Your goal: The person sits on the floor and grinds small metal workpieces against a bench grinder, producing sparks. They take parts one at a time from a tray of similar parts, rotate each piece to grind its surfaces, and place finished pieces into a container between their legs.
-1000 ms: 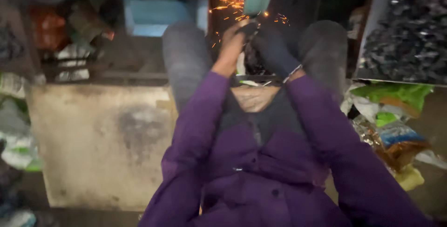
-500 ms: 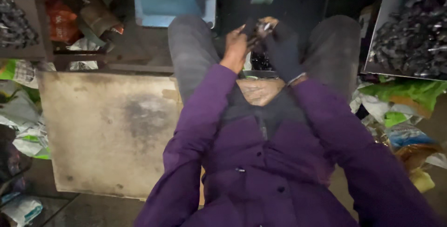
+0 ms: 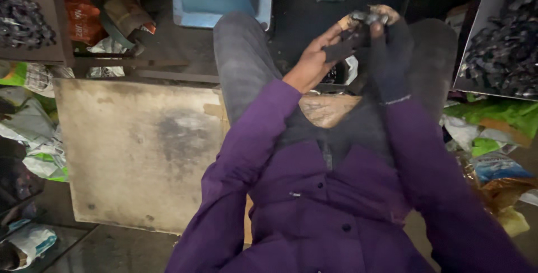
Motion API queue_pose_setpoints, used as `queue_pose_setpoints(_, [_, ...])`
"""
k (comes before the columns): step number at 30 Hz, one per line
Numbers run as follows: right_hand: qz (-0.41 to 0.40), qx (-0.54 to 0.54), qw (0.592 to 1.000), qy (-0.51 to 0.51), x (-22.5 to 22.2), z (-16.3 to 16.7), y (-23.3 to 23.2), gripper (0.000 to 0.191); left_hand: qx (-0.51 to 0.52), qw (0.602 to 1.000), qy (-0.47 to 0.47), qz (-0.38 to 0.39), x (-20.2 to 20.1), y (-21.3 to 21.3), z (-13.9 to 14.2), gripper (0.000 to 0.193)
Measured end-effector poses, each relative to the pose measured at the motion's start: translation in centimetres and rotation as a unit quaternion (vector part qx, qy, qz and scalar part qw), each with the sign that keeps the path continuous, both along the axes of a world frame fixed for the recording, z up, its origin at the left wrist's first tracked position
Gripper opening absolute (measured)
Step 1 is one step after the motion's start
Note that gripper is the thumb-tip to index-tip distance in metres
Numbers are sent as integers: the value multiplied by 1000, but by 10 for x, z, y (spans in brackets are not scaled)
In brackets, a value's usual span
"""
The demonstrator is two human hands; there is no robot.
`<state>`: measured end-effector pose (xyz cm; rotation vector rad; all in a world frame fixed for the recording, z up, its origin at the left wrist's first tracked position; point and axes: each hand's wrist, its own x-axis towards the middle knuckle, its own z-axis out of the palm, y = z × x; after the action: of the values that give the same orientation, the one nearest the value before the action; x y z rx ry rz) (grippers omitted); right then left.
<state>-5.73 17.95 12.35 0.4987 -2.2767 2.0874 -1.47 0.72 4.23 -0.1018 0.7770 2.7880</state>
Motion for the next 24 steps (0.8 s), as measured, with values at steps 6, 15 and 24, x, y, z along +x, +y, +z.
queue_pose_setpoints(6, [15, 11, 1000, 0, 30, 43, -1, 24, -5, 999, 11, -31, 12, -7, 13, 55])
queue_pose_setpoints(15, [-94, 276, 953, -81, 44, 107, -1, 30, -289, 946, 30, -142, 18, -15, 65, 51])
queue_pose_setpoints(24, [-315, 715, 522, 343, -137, 23, 132, 52, -392, 899, -3, -197, 13, 2, 39, 75])
